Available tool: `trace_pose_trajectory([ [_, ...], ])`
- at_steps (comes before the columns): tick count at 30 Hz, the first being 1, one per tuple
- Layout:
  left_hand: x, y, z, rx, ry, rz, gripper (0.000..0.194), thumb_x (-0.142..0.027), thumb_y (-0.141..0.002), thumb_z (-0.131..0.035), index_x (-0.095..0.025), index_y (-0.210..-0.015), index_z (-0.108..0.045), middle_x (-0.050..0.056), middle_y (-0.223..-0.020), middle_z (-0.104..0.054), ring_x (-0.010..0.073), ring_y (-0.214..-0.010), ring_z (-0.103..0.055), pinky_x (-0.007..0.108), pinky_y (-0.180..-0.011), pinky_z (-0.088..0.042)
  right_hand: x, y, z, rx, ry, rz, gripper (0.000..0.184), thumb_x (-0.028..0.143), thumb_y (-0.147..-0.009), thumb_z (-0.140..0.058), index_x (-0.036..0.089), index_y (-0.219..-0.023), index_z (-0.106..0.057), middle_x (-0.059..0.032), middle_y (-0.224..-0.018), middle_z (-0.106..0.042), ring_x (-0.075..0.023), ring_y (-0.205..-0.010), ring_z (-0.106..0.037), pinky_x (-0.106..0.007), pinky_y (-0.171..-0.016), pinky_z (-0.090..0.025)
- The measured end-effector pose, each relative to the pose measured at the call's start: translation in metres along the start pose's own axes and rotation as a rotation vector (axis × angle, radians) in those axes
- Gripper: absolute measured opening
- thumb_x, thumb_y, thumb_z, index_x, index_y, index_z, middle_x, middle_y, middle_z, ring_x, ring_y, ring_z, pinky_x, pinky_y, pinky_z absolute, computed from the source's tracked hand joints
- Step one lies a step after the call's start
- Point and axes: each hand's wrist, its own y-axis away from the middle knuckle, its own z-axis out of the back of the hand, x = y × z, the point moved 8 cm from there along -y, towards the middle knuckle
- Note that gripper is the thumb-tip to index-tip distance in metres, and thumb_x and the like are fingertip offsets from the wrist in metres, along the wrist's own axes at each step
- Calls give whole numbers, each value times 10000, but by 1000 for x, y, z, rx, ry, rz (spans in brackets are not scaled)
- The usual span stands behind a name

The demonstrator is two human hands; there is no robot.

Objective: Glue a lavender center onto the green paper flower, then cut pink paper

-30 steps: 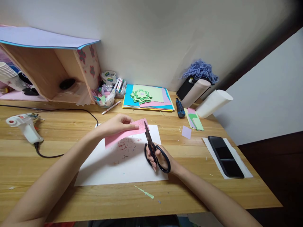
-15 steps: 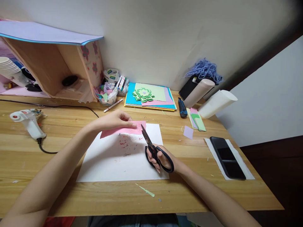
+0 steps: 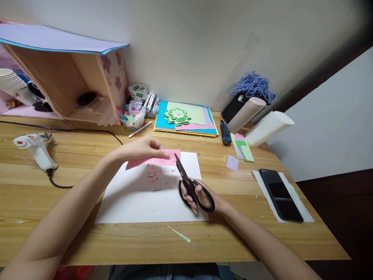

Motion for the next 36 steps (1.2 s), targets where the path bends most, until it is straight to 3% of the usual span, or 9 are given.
trace_pose_trajectory([
  [14, -2, -4, -10, 43, 36, -28, 363, -514, -673, -591, -153, -643, -617, -15, -563, -506, 88, -502, -415, 192, -436, -245, -3, -3, -1, -51, -87, 38, 643, 776, -558, -475, 169, -763, -427, 71, -542, -388, -33, -372, -350, -161, -331, -366],
  [25, 12, -1, 2, 28, 19, 32, 361, -512, -620, -639, -153, -606, -601, -32, -469, -416, 64, -400, -315, 207, -374, -161, 3, 3, -6, 24, 27, -7, 628, 769, -586, -454, 167, -759, -415, 69, -560, -377, -21, -367, -331, -150, -329, -353],
  [32, 6, 1, 1, 73, -135, -35, 355, -504, -681, -585, -153, -641, -622, -26, -523, -458, 75, -469, -368, 194, -411, -223, 7, 6, -15, 141, 47, -123, 617, 745, -571, -518, 157, -734, -434, 63, -563, -387, -29, -373, -356, -159, -330, -334],
  [34, -2, 1, 4, 22, -193, -90, 327, -483, -692, -584, -162, -660, -637, -15, -568, -520, 92, -526, -429, 194, -458, -280, 6, 7, -15, 167, 39, -117, 610, 741, -585, -510, 152, -723, -436, 64, -558, -381, -24, -375, -346, -151, -330, -316],
  [36, -19, 4, 13, -145, -242, -197, 278, -447, -697, -595, -175, -699, -650, 4, -682, -598, 124, -650, -499, 203, -568, -348, 5, 8, -12, 162, 17, -92, 613, 745, -598, -488, 150, -734, -436, 65, -563, -380, -19, -376, -343, -146, -332, -325],
])
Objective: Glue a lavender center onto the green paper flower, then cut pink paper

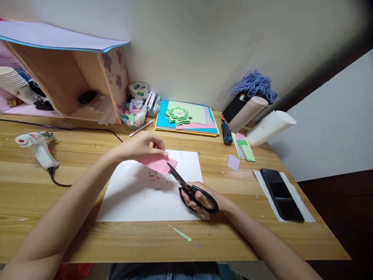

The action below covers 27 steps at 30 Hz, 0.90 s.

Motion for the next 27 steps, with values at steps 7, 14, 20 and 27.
trace_pose_trajectory([
  [7, -24, 22, 14, -453, 122, 208, 604, -518, -842, -328, -147, -436, -579, 21, -415, -508, 108, -455, -438, 233, -545, -333, -6, -12, 21, -18, -360, 85, 655, 791, -495, -508, 184, -714, -395, 82, -502, -417, -35, -305, -349, -183, -264, -395],
  [14, 4, -1, -99, 85, 811, 429, 595, -652, -754, -365, -110, -728, -609, -2, -476, -502, 61, -373, -284, 206, -416, -192, 5, -17, 36, -41, -502, 209, 651, 804, -519, -471, 185, -695, -370, 76, -485, -467, -46, -279, -381, -209, -263, -427],
  [20, 11, -8, -84, -250, 1082, 325, 380, -518, -702, -580, -146, -730, -513, -38, -640, -463, 43, -476, -303, 182, -489, -266, -1, -19, 30, 24, -536, 194, 640, 784, -511, -508, 184, -689, -374, 77, -487, -469, -41, -279, -379, -202, -261, -424],
  [27, 6, 1, -51, -495, 818, 226, 306, -431, -773, -535, -150, -654, -517, -33, -612, -478, 76, -536, -401, 204, -543, -325, -10, -21, 22, 69, -492, 172, 613, 747, -532, -551, 179, -710, -403, 71, -492, -459, -45, -289, -390, -201, -255, -416],
])
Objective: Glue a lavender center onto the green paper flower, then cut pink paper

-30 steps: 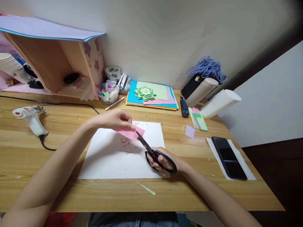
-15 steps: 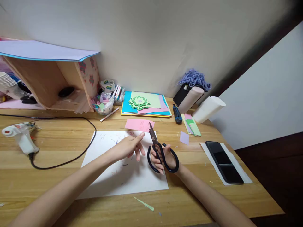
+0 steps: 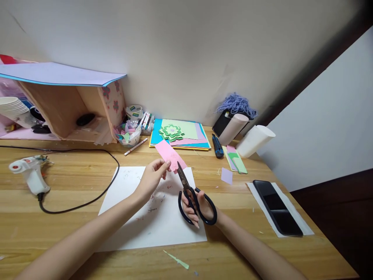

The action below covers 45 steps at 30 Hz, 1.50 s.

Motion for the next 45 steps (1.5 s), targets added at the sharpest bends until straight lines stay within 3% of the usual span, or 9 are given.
trace_pose_trajectory([
  [5, -11, 0, 1, 2, -18, -91, 276, -403, -791, -519, -158, -664, -522, -33, -582, -479, 89, -543, -435, 211, -556, -360, 0, 4, 1, -91, 111, 2, 634, 759, -515, -540, 172, -718, -411, 74, -497, -434, -35, -298, -377, -188, -263, -413],
  [11, -13, -2, 3, -2, -26, -100, 271, -403, -774, -538, -158, -660, -524, -27, -590, -499, 93, -546, -450, 214, -559, -381, 2, 8, 1, -147, 216, 9, 637, 768, -527, -516, 172, -724, -410, 84, -500, -404, -23, -301, -349, -164, -265, -394],
  [33, -13, -8, 6, 48, -76, -122, 294, -424, -778, -535, -143, -700, -565, 8, -630, -573, 106, -574, -496, 226, -548, -358, 7, 13, -7, -193, 382, -30, 623, 755, -559, -517, 167, -734, -410, 86, -513, -380, -12, -315, -301, -150, -268, -353],
  [40, -14, -8, 2, 103, -9, -104, 294, -420, -746, -576, -143, -650, -555, -2, -606, -569, 118, -570, -557, 235, -583, -418, 10, 13, -13, -188, 423, -54, 645, 779, -535, -502, 167, -714, -403, 84, -509, -366, -9, -321, -285, -143, -270, -323],
  [45, -13, -7, 0, 107, -5, -100, 274, -394, -740, -596, -140, -650, -551, -5, -592, -566, 125, -575, -575, 241, -601, -440, 6, 13, -12, -193, 407, -64, 688, 817, -520, -439, 164, -735, -415, 78, -520, -368, -22, -346, -325, -159, -301, -360],
])
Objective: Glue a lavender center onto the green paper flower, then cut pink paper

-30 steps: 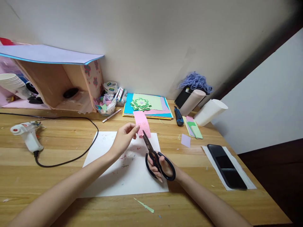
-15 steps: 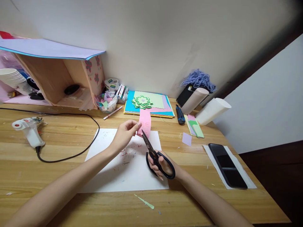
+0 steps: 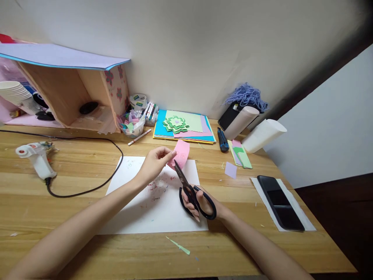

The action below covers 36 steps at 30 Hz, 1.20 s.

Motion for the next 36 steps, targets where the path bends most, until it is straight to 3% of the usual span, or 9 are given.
trace_pose_trajectory([
  [25, 7, 1, 2, -56, -31, 7, 299, -424, -718, -614, -139, -659, -547, 7, -611, -594, 137, -575, -600, 250, -575, -459, -4, -1, 1, 10, -39, 12, 645, 781, -554, -475, 168, -746, -412, 83, -526, -371, -22, -349, -312, -156, -302, -362],
  [36, 8, 0, 0, -13, -5, 10, 308, -436, -706, -621, -137, -682, -551, 14, -634, -601, 142, -585, -603, 272, -593, -498, -1, 0, 2, -7, 5, 25, 634, 773, -558, -479, 168, -736, -412, 81, -529, -371, -14, -340, -295, -145, -285, -339],
])
